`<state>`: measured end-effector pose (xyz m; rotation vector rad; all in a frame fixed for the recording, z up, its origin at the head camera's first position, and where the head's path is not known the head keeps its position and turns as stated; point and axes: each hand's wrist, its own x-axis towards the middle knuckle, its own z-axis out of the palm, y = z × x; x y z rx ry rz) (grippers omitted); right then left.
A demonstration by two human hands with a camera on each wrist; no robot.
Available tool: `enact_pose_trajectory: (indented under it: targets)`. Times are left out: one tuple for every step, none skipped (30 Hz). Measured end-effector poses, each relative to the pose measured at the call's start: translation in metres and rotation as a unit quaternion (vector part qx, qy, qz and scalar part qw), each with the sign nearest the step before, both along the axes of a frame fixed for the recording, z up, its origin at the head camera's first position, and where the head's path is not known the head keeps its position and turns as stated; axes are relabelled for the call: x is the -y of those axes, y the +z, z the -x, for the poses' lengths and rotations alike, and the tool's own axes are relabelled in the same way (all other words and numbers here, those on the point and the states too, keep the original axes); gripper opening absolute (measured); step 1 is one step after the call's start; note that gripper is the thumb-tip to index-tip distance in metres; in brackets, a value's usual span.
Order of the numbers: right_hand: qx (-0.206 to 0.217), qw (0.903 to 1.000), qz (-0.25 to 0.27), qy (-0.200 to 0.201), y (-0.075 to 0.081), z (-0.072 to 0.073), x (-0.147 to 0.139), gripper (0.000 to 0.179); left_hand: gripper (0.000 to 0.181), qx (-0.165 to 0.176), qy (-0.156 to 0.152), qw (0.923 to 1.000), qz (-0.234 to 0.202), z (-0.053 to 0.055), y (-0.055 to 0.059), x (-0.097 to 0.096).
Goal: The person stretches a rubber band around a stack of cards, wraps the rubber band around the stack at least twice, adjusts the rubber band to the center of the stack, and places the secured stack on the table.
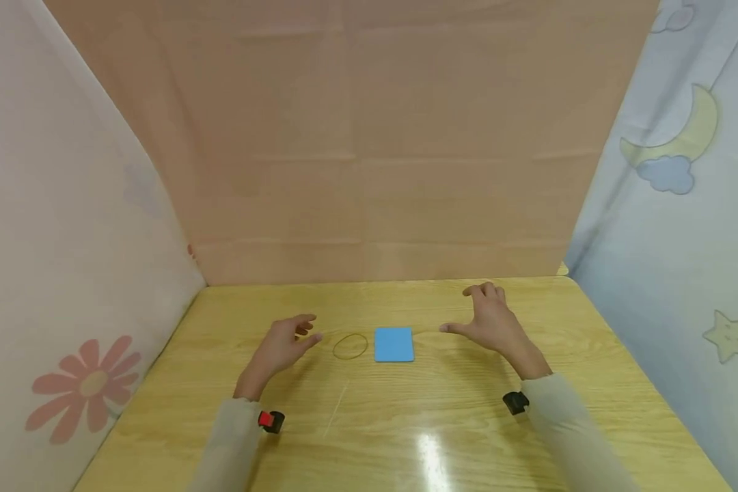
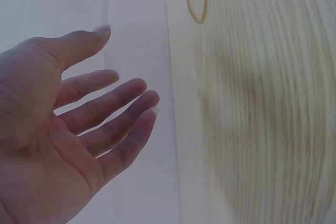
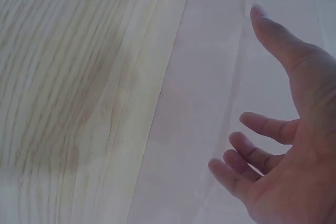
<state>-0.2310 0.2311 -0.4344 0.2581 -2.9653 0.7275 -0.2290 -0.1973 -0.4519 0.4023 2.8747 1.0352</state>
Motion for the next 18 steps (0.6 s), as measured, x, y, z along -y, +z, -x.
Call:
enact_pose_trajectory:
  targets:
    - [-0.002,1.0,0.0,0.0,0.0,0.0,0.001,0.096,0.052,0.0,-0.001,1.0,0.001,0.001,-0.001,-0.002]
    - [-0.003,1.0,0.0,0.001,0.0,-0.001,0.003,0.094,0.051,0.0,-0.003,1.0,0.001,0.002,-0.002,-0.003]
    - [-0.004,1.0,0.001,0.002,0.0,-0.001,0.004,0.094,0.049,-0.001,-0.006,1.0,0.001,0.003,-0.003,-0.005]
    - [-0.002,1.0,0.002,0.005,-0.001,-0.001,0.006,0.093,0.047,-0.002,-0.009,1.0,0.003,0.005,-0.005,-0.007]
    - [0.001,1.0,0.005,0.008,-0.001,-0.001,0.007,0.093,0.045,-0.003,-0.012,0.9999,0.004,0.006,-0.006,-0.008]
    - [0.003,0.9999,0.007,0.012,-0.001,-0.001,0.009,0.092,0.041,-0.004,-0.015,0.9999,0.005,0.008,-0.007,-0.01]
    - [0.007,0.9998,0.011,0.015,-0.002,-0.001,0.011,0.091,0.037,-0.006,-0.017,0.9998,0.007,0.009,-0.008,-0.011]
    - [0.012,0.9996,0.017,0.018,-0.002,-0.001,0.013,0.09,0.033,-0.007,-0.017,0.9998,0.009,0.011,-0.009,-0.013]
    - [0.017,0.9993,0.024,0.022,-0.002,-0.001,0.015,0.089,0.028,-0.007,-0.018,0.9998,0.01,0.013,-0.01,-0.014]
    - [0.022,0.999,0.029,0.025,-0.002,-0.001,0.017,0.089,0.023,-0.005,-0.017,0.9998,0.012,0.015,-0.012,-0.015]
    - [0.026,0.9988,0.032,0.028,-0.002,-0.002,0.019,0.088,0.019,-0.003,-0.015,0.9998,0.012,0.017,-0.013,-0.016]
    - [0.028,0.9985,0.034,0.031,-0.002,-0.002,0.021,0.087,0.016,0.0,-0.013,0.9998,0.012,0.018,-0.014,-0.018]
    - [0.029,0.9984,0.035,0.034,-0.003,-0.003,0.024,0.085,0.013,0.004,-0.012,0.9999,0.011,0.019,-0.015,-0.019]
    - [0.03,0.9982,0.035,0.036,-0.003,-0.003,0.026,0.084,0.011,0.007,-0.011,0.9999,0.009,0.019,-0.016,-0.02]
    - [0.031,0.9982,0.034,0.039,-0.003,-0.003,0.028,0.083,0.009,0.009,-0.011,0.9999,0.009,0.02,-0.017,-0.022]
    - [0.03,0.9982,0.031,0.042,-0.004,-0.003,0.031,0.081,0.008,0.01,-0.012,0.9998,0.008,0.02,-0.018,-0.023]
    - [0.03,0.998,0.031,0.045,-0.005,-0.003,0.034,0.08,0.007,0.01,-0.013,0.9998,0.007,0.02,-0.018,-0.026]
    - [0.032,0.9978,0.031,0.049,-0.006,-0.003,0.036,0.079,0.007,0.01,-0.015,0.9998,0.006,0.02,-0.019,-0.028]
